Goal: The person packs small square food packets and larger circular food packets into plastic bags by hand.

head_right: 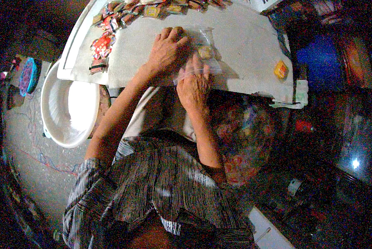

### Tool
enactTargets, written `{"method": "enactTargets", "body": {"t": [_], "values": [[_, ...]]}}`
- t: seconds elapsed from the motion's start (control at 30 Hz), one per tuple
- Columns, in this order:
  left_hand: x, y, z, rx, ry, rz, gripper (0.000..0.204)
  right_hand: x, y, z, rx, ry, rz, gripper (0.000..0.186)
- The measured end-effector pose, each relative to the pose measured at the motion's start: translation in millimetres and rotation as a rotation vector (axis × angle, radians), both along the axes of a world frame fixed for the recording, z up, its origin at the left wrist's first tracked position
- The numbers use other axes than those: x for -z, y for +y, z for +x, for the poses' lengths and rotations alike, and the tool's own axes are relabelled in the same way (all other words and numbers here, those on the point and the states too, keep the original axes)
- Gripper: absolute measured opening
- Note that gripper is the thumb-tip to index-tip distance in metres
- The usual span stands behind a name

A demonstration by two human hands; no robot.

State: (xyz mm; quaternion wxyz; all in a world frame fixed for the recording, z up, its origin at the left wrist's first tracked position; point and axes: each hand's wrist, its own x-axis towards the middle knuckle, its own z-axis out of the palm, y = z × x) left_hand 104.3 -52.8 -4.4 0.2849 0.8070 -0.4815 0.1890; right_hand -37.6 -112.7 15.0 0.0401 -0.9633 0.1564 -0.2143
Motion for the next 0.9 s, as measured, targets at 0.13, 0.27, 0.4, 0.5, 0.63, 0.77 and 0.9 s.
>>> {"method": "enactTargets", "body": {"t": [0.13, 0.27, 0.4, 0.5, 0.63, 0.77, 0.9], "values": [[1.4, 2.0, 4.1, 0.02, 0.038, -0.151, 0.031, -5.5, 2.6, -1.8, -0.013, 0.089, 0.16, 0.038], [-2.9, 15.7, -10.6, 0.038, 0.082, -0.212, 0.035, 11.0, -0.5, -17.5, -0.059, -0.124, 0.196, 0.032], [-13.6, 29.7, -42.3, 0.057, 0.262, -0.157, 0.036, 11.3, -6.8, -22.3, -0.009, -0.265, 0.225, 0.03], [-7.9, 32.0, -51.7, -0.024, 0.191, -0.056, 0.036, 7.3, -6.0, -19.6, 0.011, -0.22, 0.254, 0.032], [-8.7, 29.5, -47.0, -0.012, 0.164, -0.025, 0.033, 2.4, -7.1, -16.7, 0.032, -0.117, 0.14, 0.034], [-9.1, 26.4, -36.1, -0.034, 0.189, 0.01, 0.032, 2.3, -7.2, -11.4, 0.031, -0.019, 0.119, 0.037], [-6.7, 22.9, -35.3, -0.029, 0.146, 0.019, 0.033, 1.6, -15.9, -10.2, 0.016, -0.011, 0.1, 0.034]]}}
